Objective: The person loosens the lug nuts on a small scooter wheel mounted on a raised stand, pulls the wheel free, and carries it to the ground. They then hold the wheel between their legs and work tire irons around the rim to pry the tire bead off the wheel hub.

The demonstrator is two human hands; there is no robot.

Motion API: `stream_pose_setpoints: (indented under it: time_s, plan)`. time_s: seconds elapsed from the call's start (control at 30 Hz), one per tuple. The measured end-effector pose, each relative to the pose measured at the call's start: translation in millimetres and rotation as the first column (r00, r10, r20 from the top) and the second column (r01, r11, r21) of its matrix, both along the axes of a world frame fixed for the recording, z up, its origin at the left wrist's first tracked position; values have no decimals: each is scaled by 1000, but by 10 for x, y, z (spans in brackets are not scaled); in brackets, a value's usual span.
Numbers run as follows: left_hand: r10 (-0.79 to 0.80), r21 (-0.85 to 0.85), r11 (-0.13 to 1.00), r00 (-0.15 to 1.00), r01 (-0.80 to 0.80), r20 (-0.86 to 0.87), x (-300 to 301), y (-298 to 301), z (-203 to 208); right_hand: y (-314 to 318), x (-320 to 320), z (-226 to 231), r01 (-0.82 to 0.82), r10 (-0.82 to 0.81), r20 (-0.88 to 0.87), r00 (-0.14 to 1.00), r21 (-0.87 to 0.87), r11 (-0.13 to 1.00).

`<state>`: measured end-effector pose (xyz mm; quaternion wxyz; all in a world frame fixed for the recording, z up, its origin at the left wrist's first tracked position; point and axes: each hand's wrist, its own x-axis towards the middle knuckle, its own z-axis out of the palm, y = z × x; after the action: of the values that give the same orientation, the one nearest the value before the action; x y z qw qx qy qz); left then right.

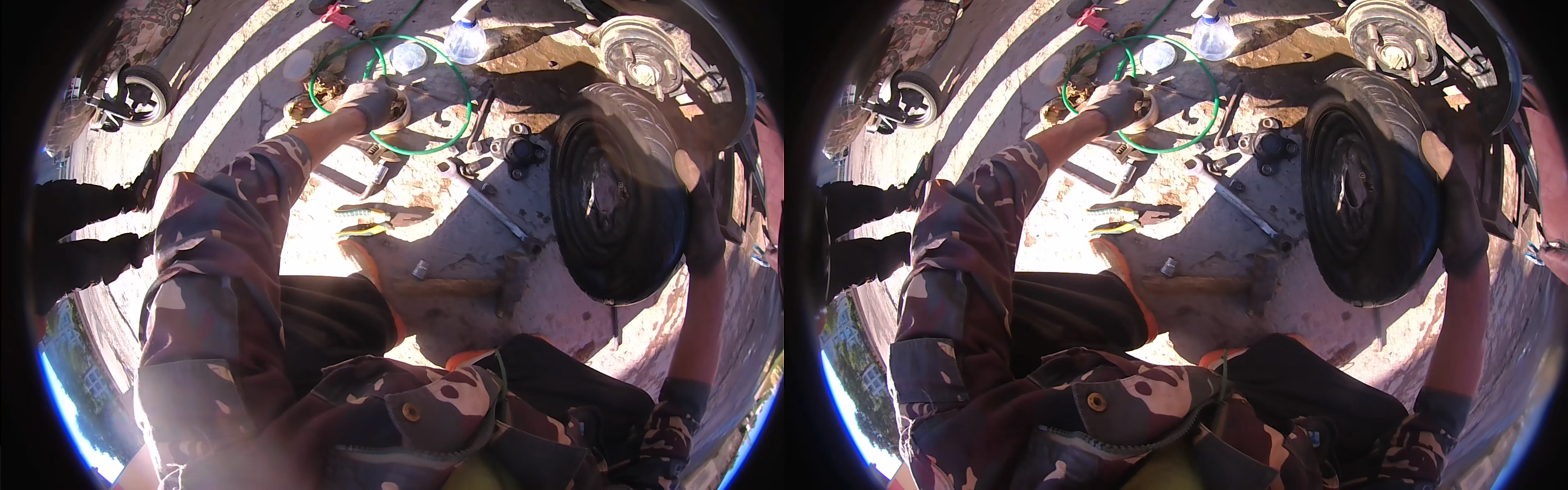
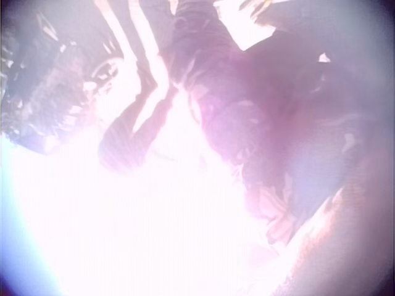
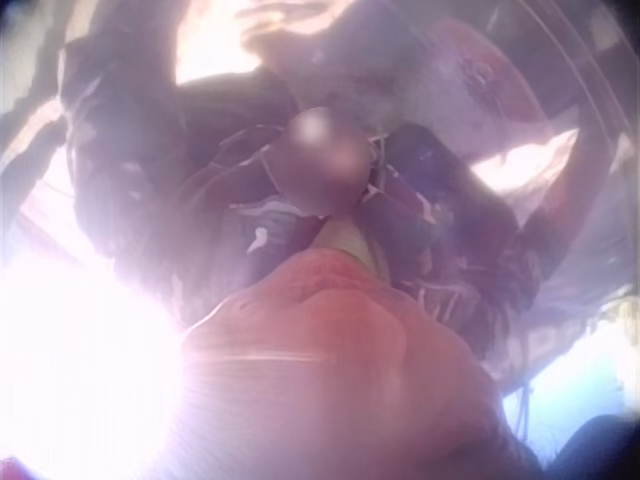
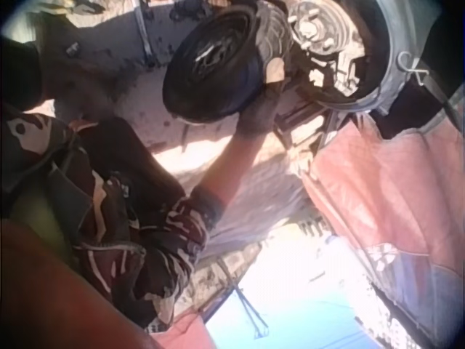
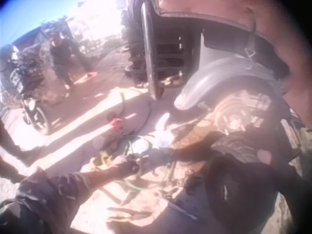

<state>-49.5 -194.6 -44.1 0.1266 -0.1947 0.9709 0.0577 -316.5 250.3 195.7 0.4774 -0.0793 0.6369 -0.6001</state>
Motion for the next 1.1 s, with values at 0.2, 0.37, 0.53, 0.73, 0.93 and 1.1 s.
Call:
stream_pose_setpoints:
  time_s: [0.2, 0.37, 0.53, 0.73, 0.93, 1.1]
  plan:
    - [-6, -55, 998, 995, 12, 101, -127, -30, -18, 53, -44, 33, -6, 5, -31, 1000, -16, 1000]
    - [-148, 33, 989, 988, 147, 36, -100, -147, -139, 59, -76, 23, -9, 9, -24, 1000, -11, 1000]
    - [-297, -192, 925, 940, 327, 168, -126, -194, -303, 108, -147, 33, -112, 104, -172, 980, -38, 993]
    - [-250, 106, 961, 967, 254, -55, -40, -352, -210, 183, -379, -152, -202, 188, -367, 911, 2, 979]
    - [-252, 265, 922, 957, 283, -142, -61, -419, -39, 297, -544, -341, -415, 358, -826, 435, 169, 894]
    - [-44, 317, 949, 992, 4, 122, -44, -351, 49, 238, -543, -305, -295, 311, -635, 707, 136, 946]
